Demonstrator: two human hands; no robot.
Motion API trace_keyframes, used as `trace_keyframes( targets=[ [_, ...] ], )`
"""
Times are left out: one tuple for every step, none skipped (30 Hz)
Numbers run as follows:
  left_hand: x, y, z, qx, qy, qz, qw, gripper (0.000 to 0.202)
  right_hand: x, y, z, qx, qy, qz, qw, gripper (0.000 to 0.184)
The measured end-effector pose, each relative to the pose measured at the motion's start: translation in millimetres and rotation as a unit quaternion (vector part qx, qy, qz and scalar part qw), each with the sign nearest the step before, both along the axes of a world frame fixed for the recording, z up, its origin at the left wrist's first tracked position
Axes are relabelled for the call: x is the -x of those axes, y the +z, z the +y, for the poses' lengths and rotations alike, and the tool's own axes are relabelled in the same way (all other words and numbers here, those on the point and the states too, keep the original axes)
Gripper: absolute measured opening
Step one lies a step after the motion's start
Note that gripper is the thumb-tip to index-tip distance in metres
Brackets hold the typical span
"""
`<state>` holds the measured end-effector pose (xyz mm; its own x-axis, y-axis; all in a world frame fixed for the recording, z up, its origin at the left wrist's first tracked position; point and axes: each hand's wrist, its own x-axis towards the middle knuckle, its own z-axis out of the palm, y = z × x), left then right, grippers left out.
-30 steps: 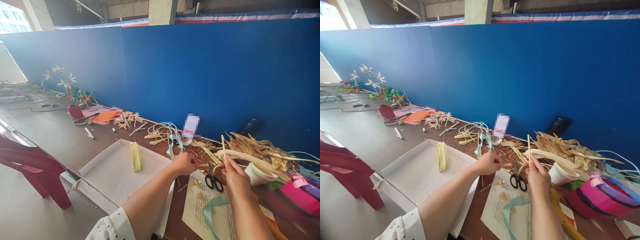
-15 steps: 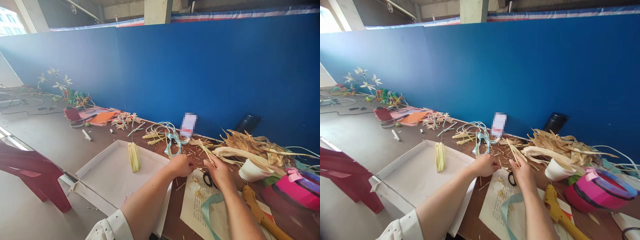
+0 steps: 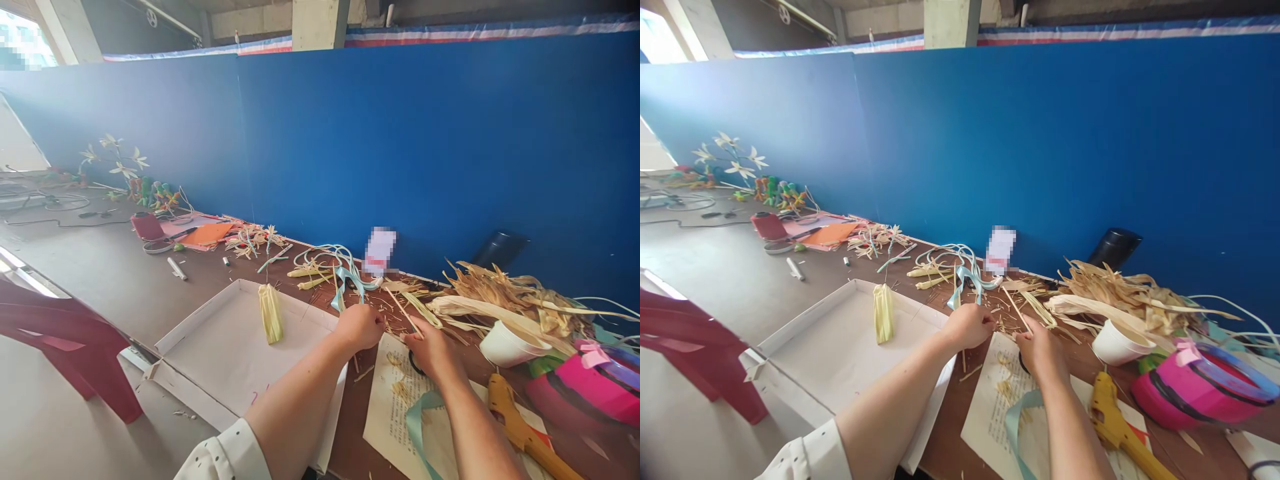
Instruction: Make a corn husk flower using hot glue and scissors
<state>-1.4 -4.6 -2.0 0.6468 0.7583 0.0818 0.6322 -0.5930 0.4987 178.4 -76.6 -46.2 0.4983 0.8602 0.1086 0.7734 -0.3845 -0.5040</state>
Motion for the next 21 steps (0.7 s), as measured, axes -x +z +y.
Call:
trace_keyframes(
  targets=[
    [0.3, 1.3, -0.1, 0.007, 0.009, -0.001, 1.0, 0.025, 1.2, 0.8, 0.2, -0.002, -0.001, -0.001, 1.0, 0.045],
    [0.6, 2.6, -0.1, 0.015, 0.017, -0.002, 1.0, 0.025, 2.2, 1.8, 0.4, -0.005, -0.002, -0.003, 1.0, 0.046],
    [0.9, 3.8, -0.1, 0.022, 0.026, -0.006, 0.999, 0.026, 3.1, 2.9, 0.4, -0.012, -0.006, -0.004, 1.0, 0.047],
    [1.2, 4.8, 0.1, 0.029, 0.035, -0.013, 0.999, 0.026, 3.8, 4.2, 0.4, -0.024, -0.011, -0.005, 1.0, 0.049],
    [1.5, 5.6, 0.4, 0.036, 0.044, -0.022, 0.998, 0.027, 4.5, 5.6, 0.4, -0.041, -0.017, -0.002, 0.999, 0.05],
    [1.8, 6.1, 0.8, 0.042, 0.051, -0.034, 0.997, 0.027, 5.1, 7.1, 0.2, -0.061, -0.022, 0.003, 0.998, 0.051],
    [2.1, 6.2, 1.2, 0.047, 0.058, -0.047, 0.996, 0.027, 5.8, 8.6, -0.1, -0.084, -0.024, 0.011, 0.996, 0.052],
    [2.3, 6.2, 1.7, 0.051, 0.061, -0.059, 0.995, 0.027, 6.6, 10.2, -0.5, -0.105, -0.024, 0.019, 0.994, 0.054],
    [2.4, 5.9, 2.2, 0.054, 0.061, -0.07, 0.994, 0.027, 7.5, 11.9, -1.0, -0.121, -0.023, 0.025, 0.992, 0.054],
    [2.4, 5.5, 2.7, 0.055, 0.059, -0.078, 0.994, 0.028, 8.7, 13.6, -1.5, -0.13, -0.021, 0.029, 0.991, 0.055],
    [2.3, 5.0, 3.1, 0.054, 0.054, -0.084, 0.994, 0.028, 9.8, 15.2, -2.0, -0.135, -0.02, 0.032, 0.99, 0.055],
    [2.1, 4.4, 3.4, 0.053, 0.047, -0.086, 0.994, 0.029, 11.0, 16.5, -2.4, -0.138, -0.02, 0.034, 0.99, 0.055],
    [1.7, 3.9, 3.5, 0.052, 0.039, -0.087, 0.994, 0.029, 12.0, 17.5, -2.7, -0.138, -0.021, 0.036, 0.99, 0.055],
    [1.3, 3.4, 3.4, 0.051, 0.03, -0.086, 0.995, 0.029, 12.8, 18.0, -2.9, -0.139, -0.02, 0.038, 0.989, 0.054],
    [0.8, 2.9, 3.0, 0.051, 0.022, -0.085, 0.995, 0.028, 13.3, 18.0, -2.9, -0.14, -0.018, 0.04, 0.989, 0.054],
    [0.3, 2.5, 2.5, 0.051, 0.017, -0.086, 0.995, 0.027, 13.6, 17.5, -2.8, -0.141, -0.016, 0.04, 0.989, 0.054],
    [-0.2, 2.1, 1.9, 0.052, 0.013, -0.088, 0.995, 0.026, 13.7, 16.7, -2.6, -0.142, -0.015, 0.038, 0.989, 0.054],
    [-0.6, 1.6, 1.2, 0.054, 0.012, -0.092, 0.994, 0.025, 13.7, 15.8, -2.3, -0.143, -0.016, 0.036, 0.989, 0.054],
    [-1.1, 1.2, 0.5, 0.055, 0.013, -0.096, 0.994, 0.023, 13.8, 15.0, -2.0, -0.144, -0.015, 0.035, 0.989, 0.054],
    [-1.7, 0.7, 0.2, 0.058, 0.015, -0.1, 0.993, 0.022, 14.1, 14.5, -1.9, -0.146, -0.011, 0.036, 0.989, 0.054],
    [-2.2, 0.1, 0.1, 0.061, 0.02, -0.104, 0.992, 0.022, 14.6, 14.6, -1.9, -0.152, -0.007, 0.037, 0.988, 0.054]
  ],
)
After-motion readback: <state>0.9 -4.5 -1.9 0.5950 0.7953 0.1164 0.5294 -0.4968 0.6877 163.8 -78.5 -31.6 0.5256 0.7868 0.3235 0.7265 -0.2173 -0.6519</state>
